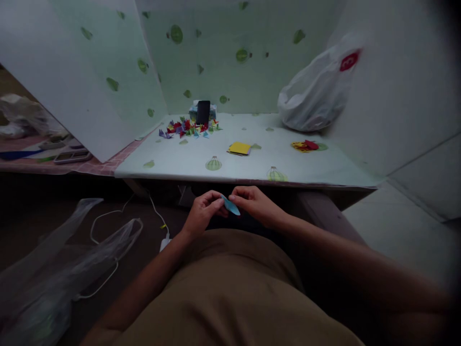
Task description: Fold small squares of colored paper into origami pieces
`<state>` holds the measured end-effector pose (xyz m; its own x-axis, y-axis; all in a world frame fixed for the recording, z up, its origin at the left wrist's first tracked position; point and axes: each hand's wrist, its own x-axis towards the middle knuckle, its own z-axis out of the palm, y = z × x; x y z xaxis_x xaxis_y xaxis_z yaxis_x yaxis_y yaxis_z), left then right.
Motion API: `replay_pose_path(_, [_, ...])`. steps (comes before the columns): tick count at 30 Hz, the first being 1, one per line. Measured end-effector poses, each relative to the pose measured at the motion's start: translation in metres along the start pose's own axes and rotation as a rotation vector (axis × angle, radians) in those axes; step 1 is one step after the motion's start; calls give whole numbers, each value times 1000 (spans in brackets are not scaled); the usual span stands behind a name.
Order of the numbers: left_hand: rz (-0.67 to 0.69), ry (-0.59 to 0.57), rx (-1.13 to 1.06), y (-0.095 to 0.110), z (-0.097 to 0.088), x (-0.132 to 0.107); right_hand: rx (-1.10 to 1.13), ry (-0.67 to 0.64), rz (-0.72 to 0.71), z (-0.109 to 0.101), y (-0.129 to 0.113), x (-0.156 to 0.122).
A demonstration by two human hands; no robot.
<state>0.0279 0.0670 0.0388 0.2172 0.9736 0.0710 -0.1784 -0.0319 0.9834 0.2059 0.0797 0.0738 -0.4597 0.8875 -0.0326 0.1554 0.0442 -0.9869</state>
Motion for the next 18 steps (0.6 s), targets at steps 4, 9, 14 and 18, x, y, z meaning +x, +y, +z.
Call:
replay_pose_path(4, [19, -12, 48, 4, 0, -1, 71, -37, 25, -1, 1, 1])
replay_pose_path(9, [38, -22, 98, 5, 1, -2, 131, -108, 63, -2, 6, 2])
replay_pose_path(14, [47, -25, 125, 6, 2, -3, 117, -109, 53, -2, 8, 3])
replay_pose_path(18, [61, -30, 163, 6, 1, -4, 59, -79, 29, -2, 7, 3])
